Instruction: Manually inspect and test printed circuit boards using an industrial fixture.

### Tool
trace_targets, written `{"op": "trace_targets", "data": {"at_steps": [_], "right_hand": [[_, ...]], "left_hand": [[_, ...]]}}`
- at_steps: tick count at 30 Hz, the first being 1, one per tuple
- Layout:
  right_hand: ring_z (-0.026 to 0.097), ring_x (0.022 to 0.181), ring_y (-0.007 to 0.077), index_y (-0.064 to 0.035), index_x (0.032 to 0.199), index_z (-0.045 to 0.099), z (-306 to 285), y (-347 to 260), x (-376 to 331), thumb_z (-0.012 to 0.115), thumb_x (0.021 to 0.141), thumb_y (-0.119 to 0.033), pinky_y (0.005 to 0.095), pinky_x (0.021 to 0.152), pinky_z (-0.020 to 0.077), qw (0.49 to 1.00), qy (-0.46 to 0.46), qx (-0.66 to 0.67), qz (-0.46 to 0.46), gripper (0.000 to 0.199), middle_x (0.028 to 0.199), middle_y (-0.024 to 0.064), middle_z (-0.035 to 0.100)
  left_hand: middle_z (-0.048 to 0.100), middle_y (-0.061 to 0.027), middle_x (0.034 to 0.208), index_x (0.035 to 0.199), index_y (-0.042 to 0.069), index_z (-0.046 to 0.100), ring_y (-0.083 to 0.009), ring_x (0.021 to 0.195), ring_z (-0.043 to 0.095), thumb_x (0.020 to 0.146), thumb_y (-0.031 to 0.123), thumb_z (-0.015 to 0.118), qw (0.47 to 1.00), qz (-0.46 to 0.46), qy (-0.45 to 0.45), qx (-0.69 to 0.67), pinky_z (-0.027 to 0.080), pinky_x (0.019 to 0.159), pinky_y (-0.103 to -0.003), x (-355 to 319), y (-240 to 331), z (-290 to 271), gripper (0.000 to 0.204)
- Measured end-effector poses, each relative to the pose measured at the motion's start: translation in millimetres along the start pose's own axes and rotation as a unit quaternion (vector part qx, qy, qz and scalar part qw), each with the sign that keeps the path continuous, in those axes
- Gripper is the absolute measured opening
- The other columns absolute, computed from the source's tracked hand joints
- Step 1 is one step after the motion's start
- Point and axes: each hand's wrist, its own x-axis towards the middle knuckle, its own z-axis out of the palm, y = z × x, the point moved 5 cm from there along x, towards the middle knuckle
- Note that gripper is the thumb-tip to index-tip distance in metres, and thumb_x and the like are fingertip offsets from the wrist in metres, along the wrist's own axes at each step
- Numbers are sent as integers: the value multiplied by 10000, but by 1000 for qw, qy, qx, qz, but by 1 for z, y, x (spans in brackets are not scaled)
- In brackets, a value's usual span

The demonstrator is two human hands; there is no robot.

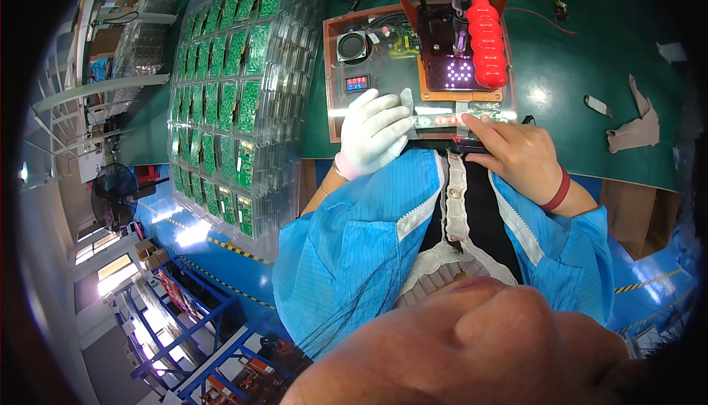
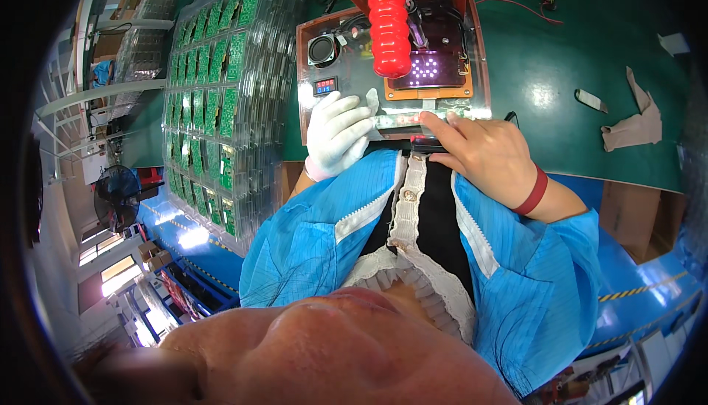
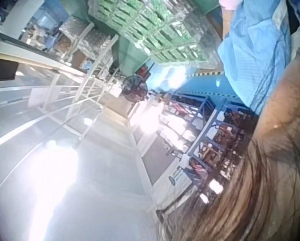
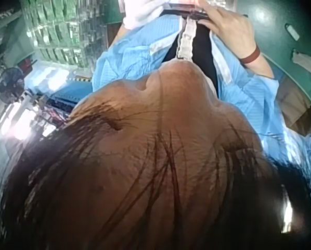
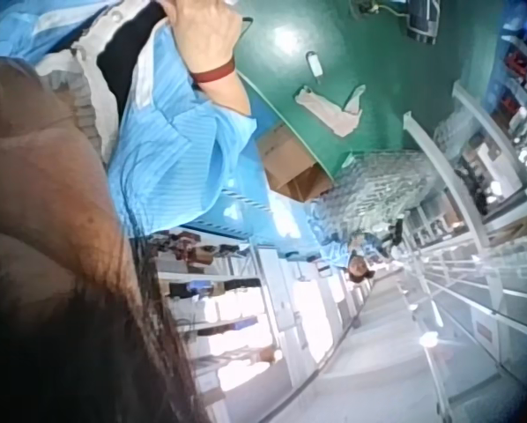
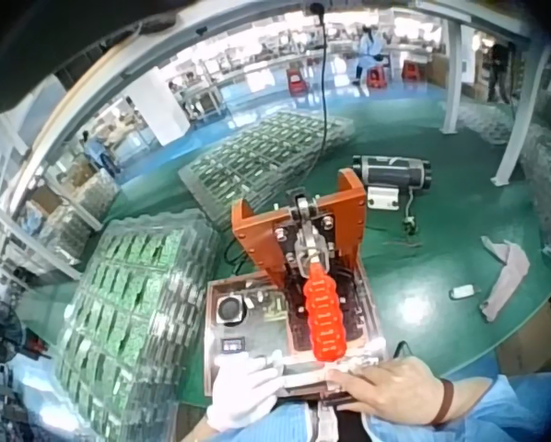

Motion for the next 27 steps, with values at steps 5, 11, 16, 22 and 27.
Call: {"op": "trace_targets", "data": {"at_steps": [5, 11, 16, 22, 27], "right_hand": [[676, 666, 183, -117, 1357, 633, 1, 0, 0, 797, 799, -315, 297, 596, 516, 1000, 8, 1, 0, 615, 960, 56, 735], [668, 656, 186, -117, 1353, 636, 2, 0, -2, 806, 788, -321, 294, 596, 515, 1000, 17, 4, 2, 624, 958, 54, 742], [661, 648, 189, -117, 1349, 639, 0, 2, -3, 813, 779, -325, 291, 597, 514, 1000, 23, 5, 13, 631, 956, 52, 748], [634, 624, 181, -102, 1333, 650, 3, 10, -5, 835, 771, -241, 278, 594, 508, 997, 12, 72, 12, 607, 939, 49, 745], [613, 645, 173, -56, 1391, 587, 20, 36, -23, 786, 855, -181, 272, 628, 508, 895, 136, 407, 121, 585, 950, 78, 732]], "left_hand": [[717, -89, 1071, 989, 57, 707, -306, 996, 665, 824, 150, 701, 1000, -3, 5, 2, 484, 944, -473, -1, 0, 0, 189], [720, -82, 1072, 998, 59, 715, -301, 1000, 670, 822, 154, 709, 1000, -6, 11, 7, 485, 963, -478, -4, -1, 0, 200], [718, -76, 1085, 986, 68, 713, -303, 1023, 664, 819, 159, 714, 1000, -9, 6, -1, 485, 963, -477, -3, -2, 2, 190], [712, -73, 1111, 955, 73, 699, -315, 1063, 650, 807, 161, 725, 999, -24, -15, 21, 483, 961, -489, -3, -4, 4, 174], [714, -104, 1179, 983, 73, 693, -375, 1167, 629, 816, 169, 733, 999, -35, -35, -17, 445, 1065, -535, -3, -8, 8, 197]]}}
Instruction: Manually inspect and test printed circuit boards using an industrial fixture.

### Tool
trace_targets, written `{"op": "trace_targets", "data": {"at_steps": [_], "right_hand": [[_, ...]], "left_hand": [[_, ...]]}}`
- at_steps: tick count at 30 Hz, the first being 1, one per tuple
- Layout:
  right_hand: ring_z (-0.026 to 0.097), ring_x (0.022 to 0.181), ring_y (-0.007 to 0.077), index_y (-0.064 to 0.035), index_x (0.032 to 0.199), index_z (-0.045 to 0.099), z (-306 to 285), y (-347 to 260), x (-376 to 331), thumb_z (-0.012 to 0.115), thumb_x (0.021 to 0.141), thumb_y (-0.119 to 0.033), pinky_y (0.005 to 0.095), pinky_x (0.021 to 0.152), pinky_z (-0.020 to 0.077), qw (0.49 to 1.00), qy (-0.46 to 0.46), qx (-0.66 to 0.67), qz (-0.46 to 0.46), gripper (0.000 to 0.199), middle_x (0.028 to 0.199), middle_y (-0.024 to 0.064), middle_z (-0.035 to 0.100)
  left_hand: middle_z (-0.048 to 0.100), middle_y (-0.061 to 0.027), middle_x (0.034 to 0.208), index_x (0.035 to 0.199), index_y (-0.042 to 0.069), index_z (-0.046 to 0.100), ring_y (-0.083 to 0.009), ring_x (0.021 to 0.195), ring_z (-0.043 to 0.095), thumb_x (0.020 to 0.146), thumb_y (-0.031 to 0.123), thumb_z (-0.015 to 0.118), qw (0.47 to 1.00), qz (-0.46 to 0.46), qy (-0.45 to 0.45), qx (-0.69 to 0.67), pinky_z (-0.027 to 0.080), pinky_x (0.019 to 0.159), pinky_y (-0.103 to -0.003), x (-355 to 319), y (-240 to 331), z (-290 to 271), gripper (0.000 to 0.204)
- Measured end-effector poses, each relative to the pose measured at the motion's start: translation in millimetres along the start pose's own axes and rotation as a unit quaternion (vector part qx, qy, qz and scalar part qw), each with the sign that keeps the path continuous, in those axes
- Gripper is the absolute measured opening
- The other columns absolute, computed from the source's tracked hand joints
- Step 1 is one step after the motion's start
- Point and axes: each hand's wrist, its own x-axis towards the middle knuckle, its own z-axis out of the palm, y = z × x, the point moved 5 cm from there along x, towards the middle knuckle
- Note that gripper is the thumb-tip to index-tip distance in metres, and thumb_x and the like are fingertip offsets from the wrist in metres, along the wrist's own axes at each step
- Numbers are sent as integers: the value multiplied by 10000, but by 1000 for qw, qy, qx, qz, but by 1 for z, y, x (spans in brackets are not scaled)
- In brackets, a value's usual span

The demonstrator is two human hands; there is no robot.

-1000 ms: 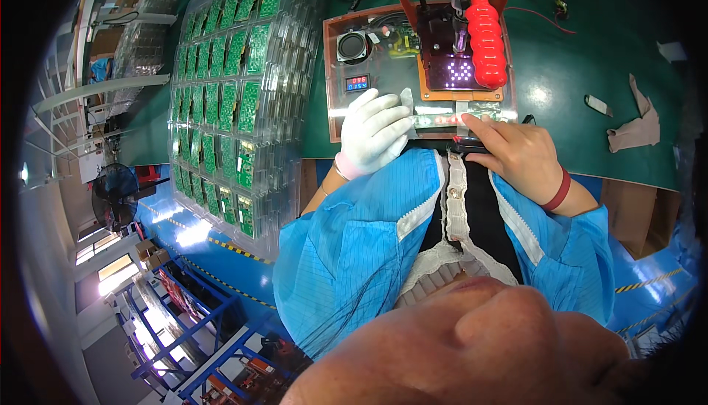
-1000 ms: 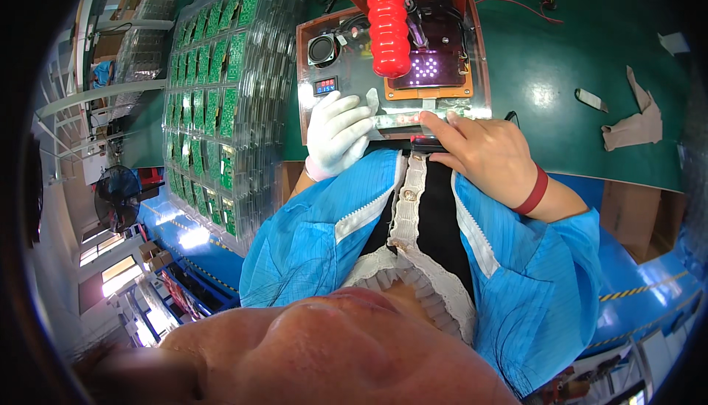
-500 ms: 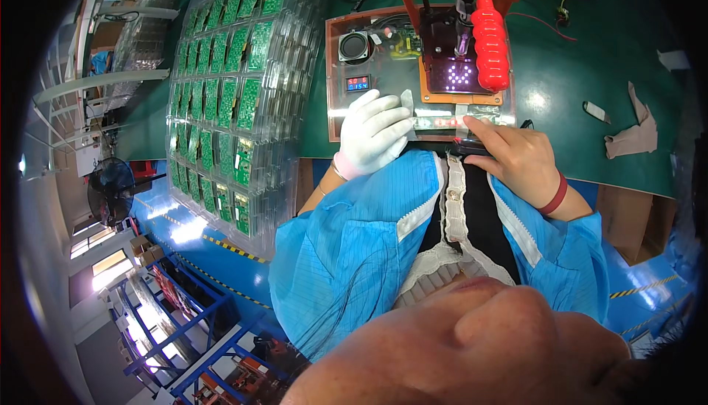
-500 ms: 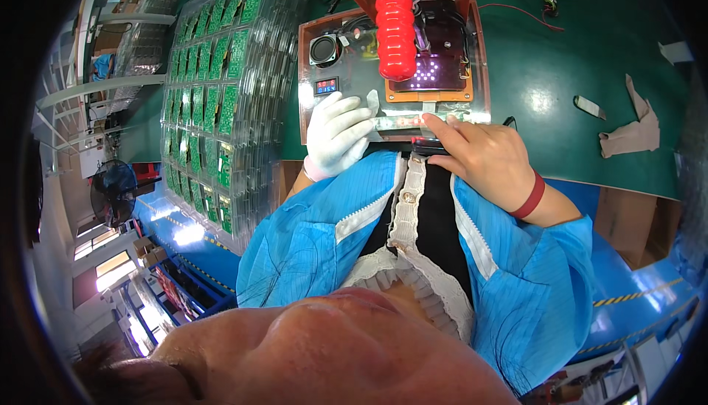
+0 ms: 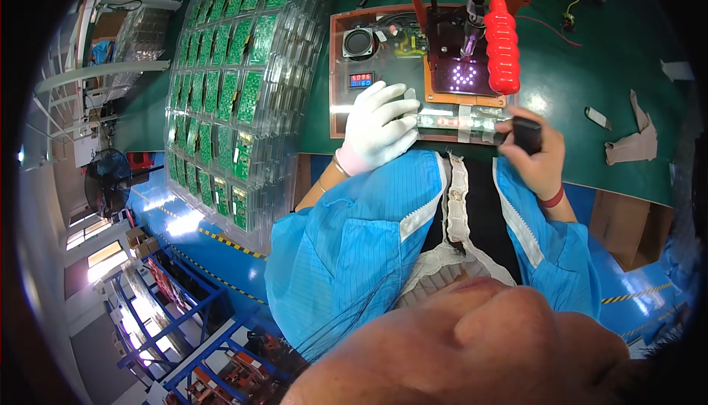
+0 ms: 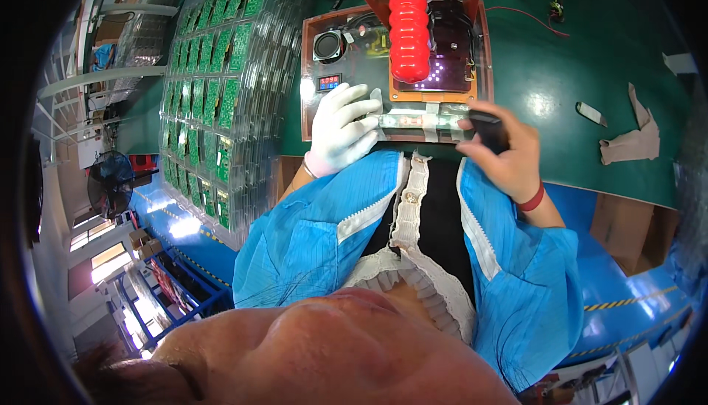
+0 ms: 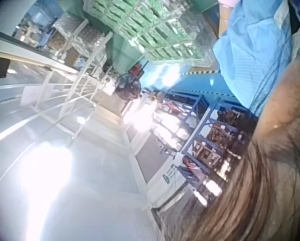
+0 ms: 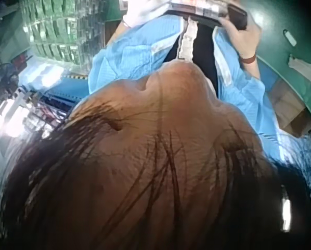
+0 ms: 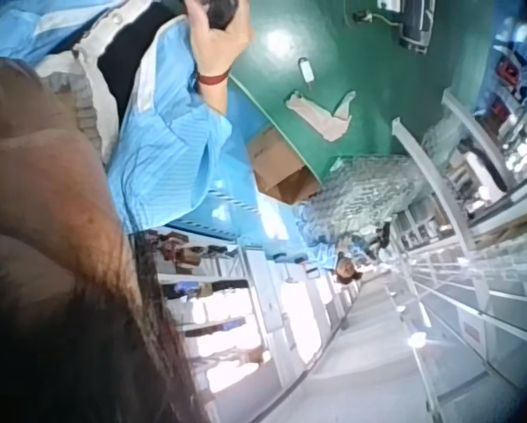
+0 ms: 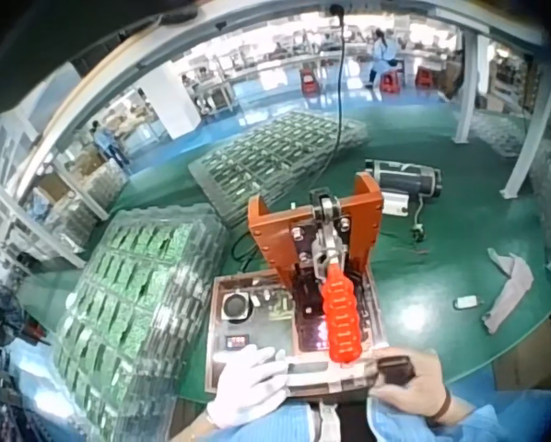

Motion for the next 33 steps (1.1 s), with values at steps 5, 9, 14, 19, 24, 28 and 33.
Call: {"op": "trace_targets", "data": {"at_steps": [5, 9, 14, 19, 24, 28, 33], "right_hand": [[610, 706, 171, -6, 1450, 490, -16, 28, -9, 635, 999, -238, 275, 690, 510, 932, 96, 324, 129, 528, 993, 117, 711], [643, 780, 184, 33, 1443, 470, -13, 30, 4, 493, 1076, -315, 293, 779, 515, 871, 152, 422, 199, 505, 1013, 162, 710], [636, 785, 181, 17, 1418, 496, -14, 37, 2, 366, 1112, -403, 286, 773, 508, 840, 143, 478, 212, 536, 1019, 156, 700], [618, 723, 174, 10, 1342, 553, -14, 46, 1, 312, 1119, -421, 293, 706, 495, 822, 110, 528, 185, 542, 929, 142, 691], [545, 592, 149, -30, 1197, 591, -19, 50, 1, 337, 1112, -434, 283, 601, 446, 808, 106, 548, 187, 485, 758, 74, 628], [482, 515, 126, -50, 1091, 608, -24, 56, 3, 352, 1105, -442, 274, 547, 405, 810, 129, 546, 173, 468, 656, 34, 572], [431, 466, 104, -68, 1011, 618, -25, 53, 9, 374, 1097, -452, 264, 509, 374, 813, 171, 524, 187, 463, 593, 6, 523]], "left_hand": [[711, -101, 1187, 959, 80, 662, -384, 1202, 616, 810, 155, 740, 1000, 13, 5, -6, 433, 1079, -544, 7, 4, -2, 184], [708, -99, 1195, 966, 83, 658, -384, 1224, 609, 815, 163, 739, 1000, 2, 3, 17, 420, 1094, -550, 2, 2, 1, 189], [706, -96, 1201, 976, 87, 656, -383, 1230, 607, 820, 168, 739, 1000, 4, 0, 17, 412, 1105, -554, 2, 3, 2, 195], [706, -98, 1197, 988, 86, 683, -378, 1217, 612, 819, 165, 727, 1000, 2, 4, 18, 417, 1099, -554, 0, 2, 1, 192], [718, -94, 1127, 939, 53, 691, -352, 1106, 646, 776, 135, 713, 1000, -1, 29, 1, 451, 1043, -514, 5, 5, -6, 184], [727, -104, 1085, 938, 30, 709, -341, 1070, 658, 766, 116, 696, 994, -50, 89, -42, 464, 1030, -499, -2, 2, -11, 194], [735, -116, 1036, 923, 9, 720, -330, 1035, 670, 756, 101, 683, 992, -59, 105, -41, 482, 1008, -482, -3, 1, -13, 195]]}}
